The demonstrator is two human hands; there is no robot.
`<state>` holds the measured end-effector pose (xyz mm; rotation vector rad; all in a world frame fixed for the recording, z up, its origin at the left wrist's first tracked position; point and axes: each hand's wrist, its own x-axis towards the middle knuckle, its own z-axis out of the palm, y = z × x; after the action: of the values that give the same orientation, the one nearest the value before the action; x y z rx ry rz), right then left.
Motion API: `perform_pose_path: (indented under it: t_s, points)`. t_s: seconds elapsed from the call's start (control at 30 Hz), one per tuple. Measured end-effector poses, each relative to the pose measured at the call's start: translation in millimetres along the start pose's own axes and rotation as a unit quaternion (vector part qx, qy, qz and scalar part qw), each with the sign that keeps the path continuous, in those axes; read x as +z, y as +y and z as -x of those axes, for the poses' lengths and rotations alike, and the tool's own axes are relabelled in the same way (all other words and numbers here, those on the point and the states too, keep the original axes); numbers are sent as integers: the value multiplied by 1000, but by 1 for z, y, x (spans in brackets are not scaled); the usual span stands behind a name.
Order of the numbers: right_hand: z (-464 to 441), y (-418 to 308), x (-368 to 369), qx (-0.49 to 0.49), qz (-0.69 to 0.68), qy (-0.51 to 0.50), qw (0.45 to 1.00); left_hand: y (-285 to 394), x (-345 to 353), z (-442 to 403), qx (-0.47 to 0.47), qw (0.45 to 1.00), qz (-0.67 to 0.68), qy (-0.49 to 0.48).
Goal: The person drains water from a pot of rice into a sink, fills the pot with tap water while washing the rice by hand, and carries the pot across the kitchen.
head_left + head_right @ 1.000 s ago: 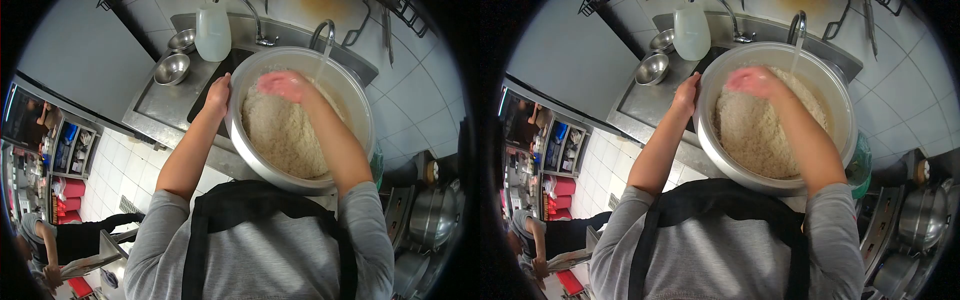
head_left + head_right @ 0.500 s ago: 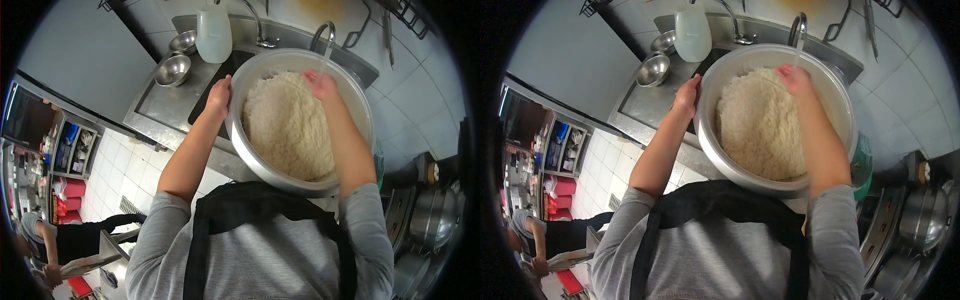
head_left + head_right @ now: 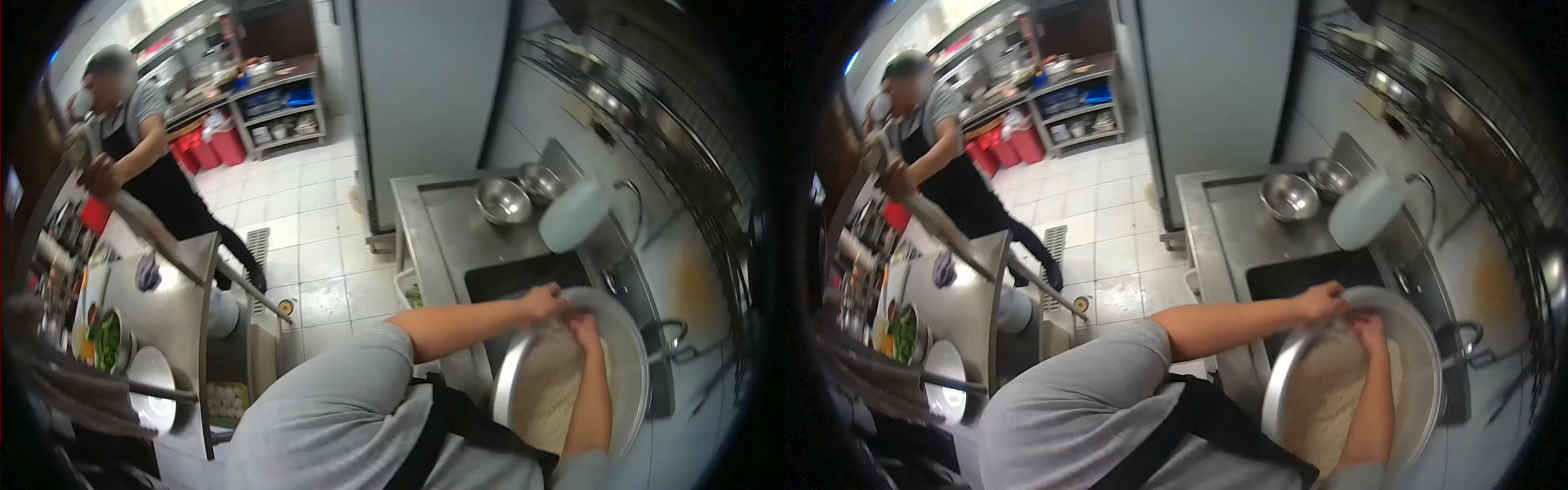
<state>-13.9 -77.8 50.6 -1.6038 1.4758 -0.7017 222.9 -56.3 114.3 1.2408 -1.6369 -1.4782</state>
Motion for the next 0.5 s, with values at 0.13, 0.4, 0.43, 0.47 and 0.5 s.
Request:
perform_pose_path:
  t_s: [0.13, 0.4, 0.43, 0.47, 0.5]
  points:
    - [41, -50, 44, 11, 247, -99, 964, 8, 2, -1, -21, 999, 29, 5]
    - [174, -38, 41, -129, 436, -164, 875, 5, 2, -2, -24, 1000, 13, 12]
    - [188, -29, 31, -140, 437, -161, 874, 5, 2, -2, -22, 1000, 7, 15]
    - [196, -18, 19, -142, 453, -148, 867, 7, 2, -1, -20, 1000, 1, 17]
    - [200, -7, 4, -144, 470, -134, 861, 7, 3, -1, -18, 1000, -5, 18]
